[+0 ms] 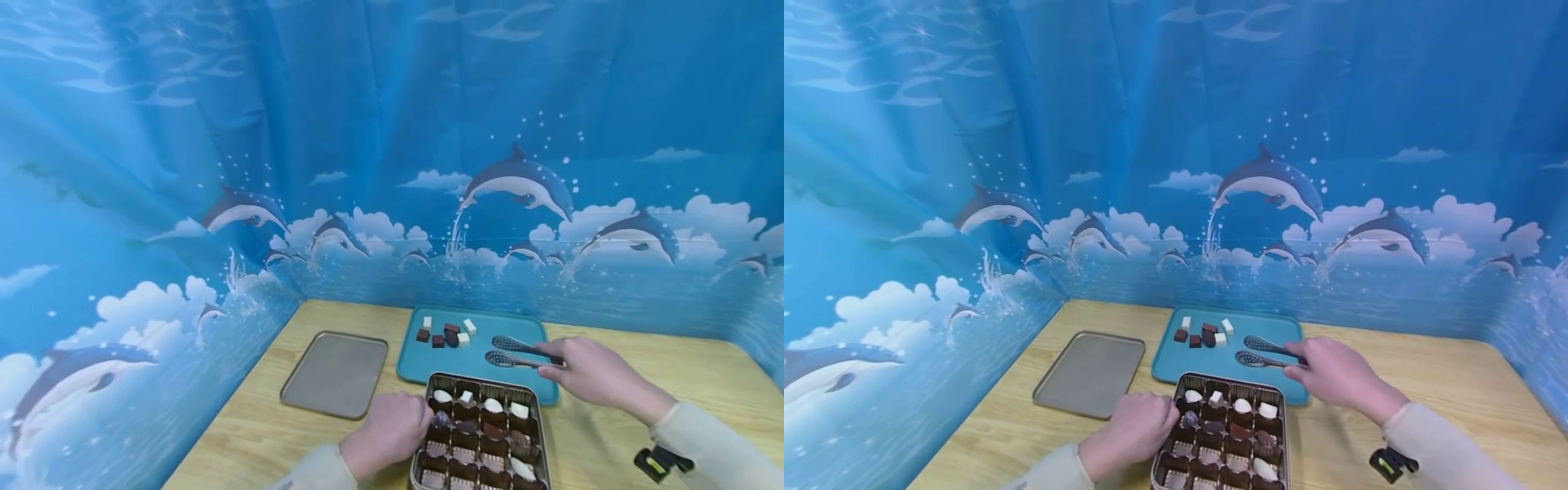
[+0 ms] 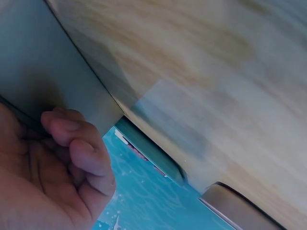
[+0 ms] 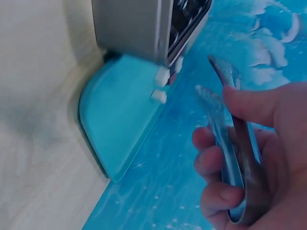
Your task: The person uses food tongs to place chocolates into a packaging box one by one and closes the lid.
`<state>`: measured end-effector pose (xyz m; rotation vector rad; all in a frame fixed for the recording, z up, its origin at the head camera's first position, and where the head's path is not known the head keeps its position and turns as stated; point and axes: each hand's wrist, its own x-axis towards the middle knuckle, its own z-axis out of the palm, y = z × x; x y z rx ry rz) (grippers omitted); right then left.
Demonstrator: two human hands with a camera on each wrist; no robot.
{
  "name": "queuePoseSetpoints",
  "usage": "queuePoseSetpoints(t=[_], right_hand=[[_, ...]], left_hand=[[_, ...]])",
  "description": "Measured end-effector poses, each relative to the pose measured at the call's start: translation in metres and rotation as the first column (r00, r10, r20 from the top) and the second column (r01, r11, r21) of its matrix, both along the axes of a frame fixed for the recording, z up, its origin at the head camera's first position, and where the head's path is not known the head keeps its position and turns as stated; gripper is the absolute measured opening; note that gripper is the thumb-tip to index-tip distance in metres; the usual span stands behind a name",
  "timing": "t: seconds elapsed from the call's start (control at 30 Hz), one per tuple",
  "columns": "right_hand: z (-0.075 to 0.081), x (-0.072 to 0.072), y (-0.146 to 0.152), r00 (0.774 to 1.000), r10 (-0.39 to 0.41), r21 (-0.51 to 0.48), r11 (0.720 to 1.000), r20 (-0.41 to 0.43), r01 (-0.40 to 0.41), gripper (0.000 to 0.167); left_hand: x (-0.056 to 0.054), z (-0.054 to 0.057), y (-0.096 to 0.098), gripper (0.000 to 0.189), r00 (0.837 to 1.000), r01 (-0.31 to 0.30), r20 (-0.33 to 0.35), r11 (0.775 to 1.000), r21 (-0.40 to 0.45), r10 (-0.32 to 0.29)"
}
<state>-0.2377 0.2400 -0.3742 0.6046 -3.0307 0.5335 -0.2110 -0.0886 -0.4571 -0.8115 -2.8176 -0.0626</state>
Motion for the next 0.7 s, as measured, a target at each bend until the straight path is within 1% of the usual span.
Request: queuePoseSetpoints(t=[0.1, 0.23, 0.33, 0.43, 0.57, 0.7], right_hand=[[-0.006, -0.02, -0.004, 0.999, 0.024, -0.001, 1.0, 0.027, -0.024, 0.054], [-0.016, -0.042, -0.011, 0.998, 0.06, 0.012, 0.998, 0.037, -0.06, 0.05], [-0.025, -0.056, -0.016, 0.997, 0.073, 0.038, 0.997, 0.037, -0.074, 0.046], [-0.031, -0.067, -0.02, 0.997, 0.069, 0.057, 0.996, 0.043, -0.071, 0.046], [-0.035, -0.077, -0.025, 0.997, 0.061, 0.062, 0.996, 0.049, -0.064, 0.047], [-0.037, -0.085, -0.03, 0.997, 0.06, 0.061, 0.996, 0.051, -0.063, 0.048]], left_hand=[[0.001, 0.001, 0.0, 0.045, 1.0, 0.009, -0.011, 1.0, -0.007, -0.009], [0.001, 0.001, -0.001, 0.043, 1.0, 0.016, -0.019, 1.0, -0.011, -0.016], [0.0, -0.001, -0.001, 0.044, 1.0, 0.01, 0.0, 1.0, -0.008, -0.01], [0.0, -0.001, 0.0, 0.043, 1.0, 0.009, -0.005, 1.0, -0.028, -0.01], [0.002, -0.001, 0.0, 0.042, 0.999, 0.007, -0.037, 0.999, -0.053, -0.009], [0.003, 0.001, -0.001, 0.042, 0.999, -0.001, -0.038, 0.999, -0.033, -0.001]])
